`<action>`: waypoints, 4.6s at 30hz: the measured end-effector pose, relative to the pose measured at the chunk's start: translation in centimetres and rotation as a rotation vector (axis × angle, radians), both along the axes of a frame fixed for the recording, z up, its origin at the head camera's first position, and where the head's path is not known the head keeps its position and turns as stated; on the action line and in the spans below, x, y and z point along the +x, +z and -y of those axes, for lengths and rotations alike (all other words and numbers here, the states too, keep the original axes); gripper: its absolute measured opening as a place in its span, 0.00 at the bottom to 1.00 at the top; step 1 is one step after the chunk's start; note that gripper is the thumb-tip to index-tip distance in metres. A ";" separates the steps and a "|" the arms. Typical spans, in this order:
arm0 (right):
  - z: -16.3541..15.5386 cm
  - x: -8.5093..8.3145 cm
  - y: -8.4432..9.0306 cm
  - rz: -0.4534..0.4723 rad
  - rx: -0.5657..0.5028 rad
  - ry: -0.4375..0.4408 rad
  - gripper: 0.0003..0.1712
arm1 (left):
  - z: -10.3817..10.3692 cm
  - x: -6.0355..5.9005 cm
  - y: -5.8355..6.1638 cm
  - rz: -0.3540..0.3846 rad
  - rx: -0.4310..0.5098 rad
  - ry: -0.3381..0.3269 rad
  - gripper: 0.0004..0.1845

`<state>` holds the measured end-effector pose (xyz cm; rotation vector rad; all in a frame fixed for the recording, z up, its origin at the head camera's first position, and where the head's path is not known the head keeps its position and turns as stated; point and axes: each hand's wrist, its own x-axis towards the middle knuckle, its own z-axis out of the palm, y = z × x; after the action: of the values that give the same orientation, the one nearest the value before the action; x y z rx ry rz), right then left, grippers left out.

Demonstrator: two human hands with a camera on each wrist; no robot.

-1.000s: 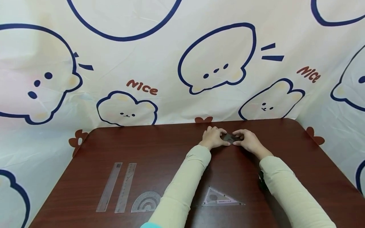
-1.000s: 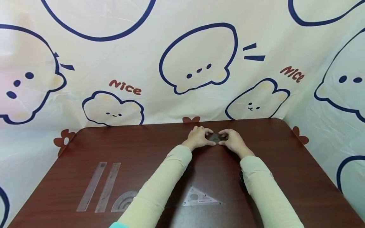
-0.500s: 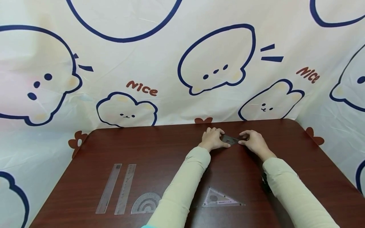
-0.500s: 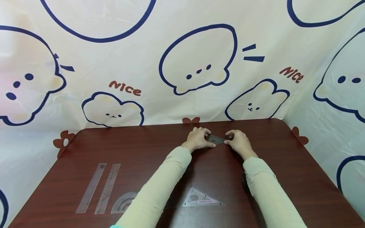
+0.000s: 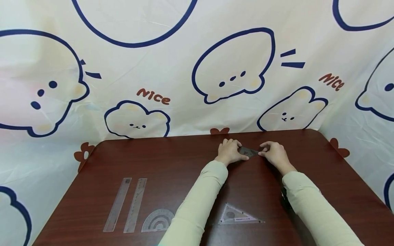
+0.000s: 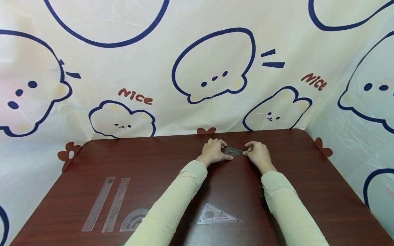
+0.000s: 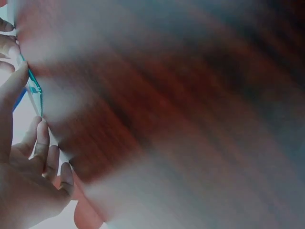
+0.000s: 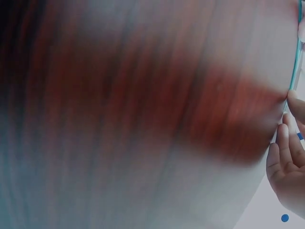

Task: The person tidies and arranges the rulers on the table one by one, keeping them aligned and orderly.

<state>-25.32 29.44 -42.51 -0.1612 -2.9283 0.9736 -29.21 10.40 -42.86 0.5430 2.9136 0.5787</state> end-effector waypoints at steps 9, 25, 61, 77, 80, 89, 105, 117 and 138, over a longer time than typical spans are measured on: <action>0.6 -0.1 0.1 -0.006 -0.024 -0.031 0.17 | -0.4 0.2 0.2 -0.002 -0.049 0.034 0.32; 1.1 -0.1 0.5 0.119 -0.086 -0.057 0.14 | -0.2 0.7 0.6 -0.013 -0.049 0.032 0.32; 0.3 0.3 0.8 0.114 -0.081 0.038 0.12 | 0.4 0.8 0.8 0.079 0.263 0.033 0.20; -0.6 1.5 1.2 0.096 -0.070 0.099 0.13 | 0.3 1.4 1.3 0.086 0.279 -0.006 0.20; -0.7 1.6 1.3 0.094 -0.065 0.102 0.13 | 0.4 1.5 1.4 0.084 0.276 -0.006 0.20; -1.1 2.1 1.1 0.079 -0.053 0.110 0.13 | 0.2 2.0 1.5 0.087 0.274 0.014 0.19; -1.8 3.8 1.7 0.027 0.000 0.153 0.12 | 0.2 2.8 2.0 0.087 0.244 0.030 0.13; -2.2 5.7 1.9 -0.041 0.015 0.190 0.08 | 0.4 4.0 2.8 0.115 0.237 -0.017 0.11; -3.5 8.8 2.6 -0.085 0.051 0.194 0.06 | -0.8 6.0 3.6 0.122 0.244 -0.087 0.10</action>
<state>-16.53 32.98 -39.95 0.1655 -2.9279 0.9013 -23.23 11.20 -39.26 0.6340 2.7066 0.9267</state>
